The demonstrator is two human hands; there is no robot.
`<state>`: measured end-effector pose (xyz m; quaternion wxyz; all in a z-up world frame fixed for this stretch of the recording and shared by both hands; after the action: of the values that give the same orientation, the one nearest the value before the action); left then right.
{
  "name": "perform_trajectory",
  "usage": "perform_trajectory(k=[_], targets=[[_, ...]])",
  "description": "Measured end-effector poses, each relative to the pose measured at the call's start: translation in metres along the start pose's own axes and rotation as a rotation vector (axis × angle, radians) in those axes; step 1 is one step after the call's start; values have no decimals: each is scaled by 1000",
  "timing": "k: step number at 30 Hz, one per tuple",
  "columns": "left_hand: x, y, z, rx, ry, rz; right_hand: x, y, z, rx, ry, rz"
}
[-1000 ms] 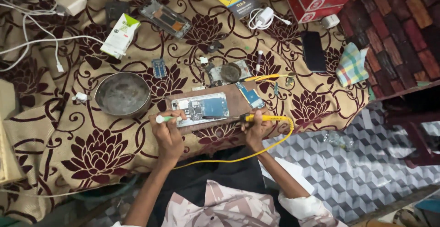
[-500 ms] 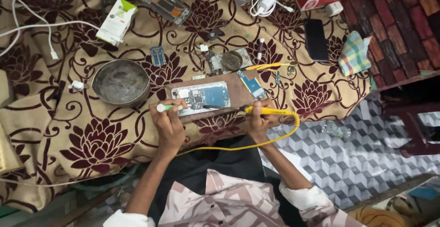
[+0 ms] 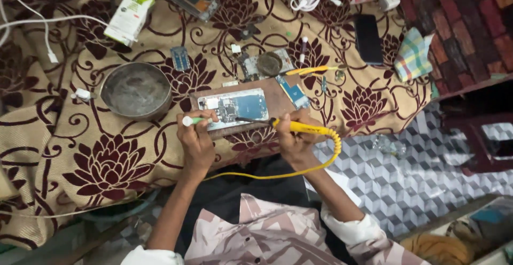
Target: The person sits on the floor and uses a hot air gun and a small green tool to work on a disassembled mobile phone motherboard placed on a wooden board. The person repeatedly applies heat to specific areas of the circuit board while holding the board steady.
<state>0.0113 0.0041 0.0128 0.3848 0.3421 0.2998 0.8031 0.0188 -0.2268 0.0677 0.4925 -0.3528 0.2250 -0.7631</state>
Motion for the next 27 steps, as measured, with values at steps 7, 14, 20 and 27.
perform_trajectory(k=[7,14,20,27], targets=[[-1,1,1,-29,-13,83,0,-24,22,207,-187,-174],[-8,-1,-3,163,-15,-219,-3,-29,32,-85,-208,41],[-7,-4,-2,72,-11,-114,2,-46,35,484,-321,-480],[-8,-6,-5,84,-10,-124,-8,-22,22,52,-205,-29]])
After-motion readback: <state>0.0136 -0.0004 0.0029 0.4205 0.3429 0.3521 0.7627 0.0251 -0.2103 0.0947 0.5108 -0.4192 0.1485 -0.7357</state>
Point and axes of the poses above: each hand's wrist, its own z-axis towards the middle knuckle, its own x-axis out of the back of the hand, y = z × x, the point moved 2 cm from there along z, towards the middle knuckle, and after that the axes turned 10 degrees about z, right-handed, at the moved point
